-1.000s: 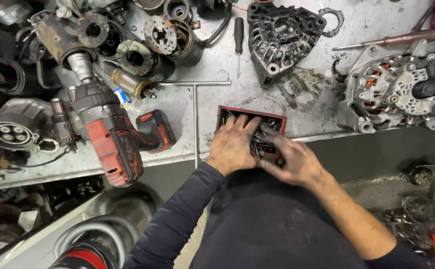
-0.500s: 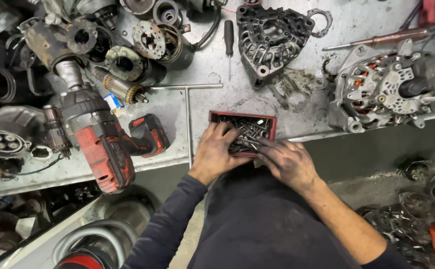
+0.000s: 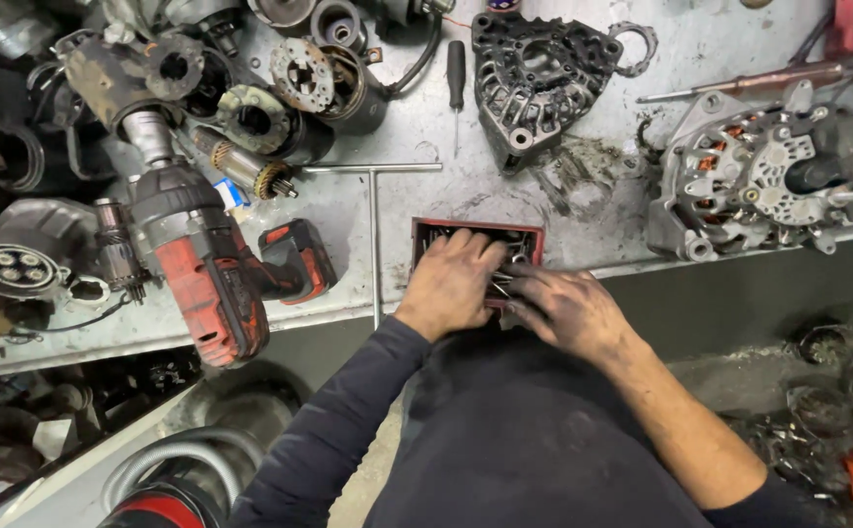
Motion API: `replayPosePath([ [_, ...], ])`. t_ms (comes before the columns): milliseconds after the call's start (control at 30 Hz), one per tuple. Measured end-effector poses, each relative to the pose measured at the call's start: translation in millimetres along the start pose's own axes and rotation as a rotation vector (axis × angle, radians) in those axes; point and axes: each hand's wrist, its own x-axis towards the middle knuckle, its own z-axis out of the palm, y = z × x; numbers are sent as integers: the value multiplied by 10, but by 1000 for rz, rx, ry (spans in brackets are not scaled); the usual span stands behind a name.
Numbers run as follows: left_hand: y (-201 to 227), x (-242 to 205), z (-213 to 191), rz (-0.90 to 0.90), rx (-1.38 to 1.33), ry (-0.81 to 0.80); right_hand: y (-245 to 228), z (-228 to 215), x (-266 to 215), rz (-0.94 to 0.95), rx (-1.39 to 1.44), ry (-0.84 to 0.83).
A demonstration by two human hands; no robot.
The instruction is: The person sorts through a container of screws and bolts on a workbench, then uses a hammer to tap a component onto an alternator. They then move to a lathe and mount the alternator onto the machine's chuck.
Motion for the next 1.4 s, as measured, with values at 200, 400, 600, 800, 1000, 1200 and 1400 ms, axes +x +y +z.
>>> replayPosePath([
  [200,-52,-114,126,-7,-21,126,-201,-163,67,77,92,110],
  [400,-66,-132,151,-48,-23,104,-338,-279,251,304,90,-200],
  [600,47,-71,-33,-74,109,106,-206,-204,186,191,231,-131],
  [800,112,-49,-19,-112,208,21,-271,-152,94,151,127,-44],
  [1000,57,-155,119,-206,155,69,-254,-98,58,145,18,23],
  [1200,-43,-172,43,-101,110,123,-257,-58,6,83,-78,47],
  [1400,-114,-64,4,-53,173,-126,-219,6,-3,125,-53,0],
])
